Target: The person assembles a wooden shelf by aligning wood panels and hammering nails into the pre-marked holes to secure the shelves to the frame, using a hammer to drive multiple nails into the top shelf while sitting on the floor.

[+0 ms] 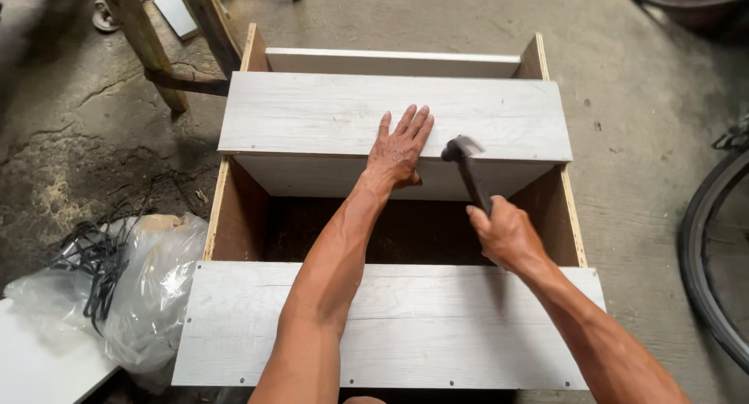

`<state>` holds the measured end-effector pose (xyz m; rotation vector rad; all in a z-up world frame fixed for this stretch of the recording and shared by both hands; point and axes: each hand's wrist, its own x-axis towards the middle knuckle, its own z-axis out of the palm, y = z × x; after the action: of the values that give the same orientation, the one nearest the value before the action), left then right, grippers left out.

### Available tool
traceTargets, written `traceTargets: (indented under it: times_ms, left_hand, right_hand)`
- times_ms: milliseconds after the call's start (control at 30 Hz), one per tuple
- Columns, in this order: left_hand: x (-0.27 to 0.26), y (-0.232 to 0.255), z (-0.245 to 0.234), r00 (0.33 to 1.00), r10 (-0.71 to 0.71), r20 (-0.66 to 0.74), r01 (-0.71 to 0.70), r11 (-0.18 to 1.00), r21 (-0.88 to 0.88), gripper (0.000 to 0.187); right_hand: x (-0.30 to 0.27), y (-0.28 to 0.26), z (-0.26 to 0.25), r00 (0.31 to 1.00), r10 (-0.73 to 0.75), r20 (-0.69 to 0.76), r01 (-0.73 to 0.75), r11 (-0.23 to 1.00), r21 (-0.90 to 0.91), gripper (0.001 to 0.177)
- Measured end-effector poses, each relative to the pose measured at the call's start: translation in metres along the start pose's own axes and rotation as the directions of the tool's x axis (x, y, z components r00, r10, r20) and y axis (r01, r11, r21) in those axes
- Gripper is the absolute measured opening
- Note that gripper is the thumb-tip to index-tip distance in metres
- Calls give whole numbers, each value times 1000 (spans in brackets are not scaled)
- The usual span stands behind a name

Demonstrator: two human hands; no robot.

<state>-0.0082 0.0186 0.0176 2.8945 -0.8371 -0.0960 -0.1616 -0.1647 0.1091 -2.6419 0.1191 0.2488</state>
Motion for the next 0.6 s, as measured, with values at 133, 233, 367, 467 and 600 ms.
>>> traceTargets:
  times_ms: [133,233,367,467,600]
  left_hand:
    - [4,0,1,999,-5,46,4,1000,13,133]
    - [1,2,-1,999,-9,49,7,1000,30,130]
    - [-2,2,-3,1000,9,14,-9,1000,-2,130]
    - [-6,5,0,996,-2,87,4,1000,-19,120]
    - [-15,-10,10,969,204,-140,-193,977,89,72]
  right_hand:
    - [-13,4,-33,990,24,-143,43,894,446,36]
    - [-10,1,-21,893,-113,-436,350,782,516,33]
    - [0,7,17,996,40,-83,-31,994,106,41]
    - [-16,28,3,991,133,-6,-116,885,450,40]
    - [-24,54,-1,965,88,-249,6,936,353,36]
